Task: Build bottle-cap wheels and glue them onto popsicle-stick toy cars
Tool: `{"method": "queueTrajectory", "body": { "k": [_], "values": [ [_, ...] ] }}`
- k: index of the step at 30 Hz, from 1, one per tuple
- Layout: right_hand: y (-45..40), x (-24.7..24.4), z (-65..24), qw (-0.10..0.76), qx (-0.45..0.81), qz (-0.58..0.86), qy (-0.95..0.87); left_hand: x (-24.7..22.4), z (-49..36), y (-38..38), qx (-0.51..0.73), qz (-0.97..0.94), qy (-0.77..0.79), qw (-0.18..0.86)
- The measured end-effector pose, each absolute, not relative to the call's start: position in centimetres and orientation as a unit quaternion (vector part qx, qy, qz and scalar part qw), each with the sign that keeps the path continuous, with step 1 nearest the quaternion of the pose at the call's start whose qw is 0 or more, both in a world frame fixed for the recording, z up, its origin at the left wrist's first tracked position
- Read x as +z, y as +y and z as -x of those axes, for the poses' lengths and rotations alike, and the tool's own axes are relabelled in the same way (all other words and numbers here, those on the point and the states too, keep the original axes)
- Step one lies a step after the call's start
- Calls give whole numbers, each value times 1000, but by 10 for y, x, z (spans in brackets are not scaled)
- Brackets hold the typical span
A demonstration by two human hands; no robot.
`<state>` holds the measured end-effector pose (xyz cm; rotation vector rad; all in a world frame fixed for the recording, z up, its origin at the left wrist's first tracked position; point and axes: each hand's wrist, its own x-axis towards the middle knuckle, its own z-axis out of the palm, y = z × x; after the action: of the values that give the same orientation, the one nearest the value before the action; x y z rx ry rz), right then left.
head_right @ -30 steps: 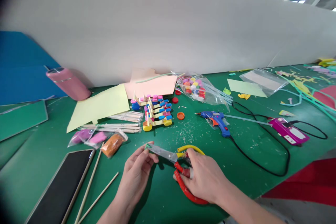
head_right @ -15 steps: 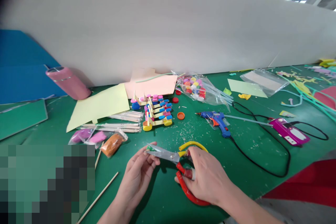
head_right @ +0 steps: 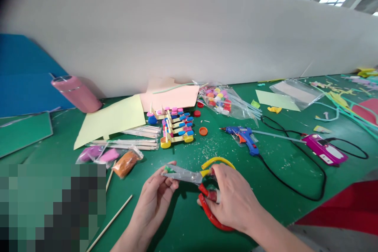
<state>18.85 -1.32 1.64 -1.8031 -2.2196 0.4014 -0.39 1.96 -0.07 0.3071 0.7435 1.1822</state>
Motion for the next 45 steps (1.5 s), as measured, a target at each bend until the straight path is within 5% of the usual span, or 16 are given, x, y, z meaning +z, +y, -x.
{"method": "queueTrajectory", "body": {
  "k": [33,42,45],
  "values": [
    [-10,13,-180,5,167,636,-753,0,1,17,545,-203,401,708],
    [-10,28,-177,84,455,585,-667,-5,2,11,518,-334,412,671],
    [-7,34,-180,113,443,580,-674,-3,3,14,532,-305,392,685]
  ]
}}
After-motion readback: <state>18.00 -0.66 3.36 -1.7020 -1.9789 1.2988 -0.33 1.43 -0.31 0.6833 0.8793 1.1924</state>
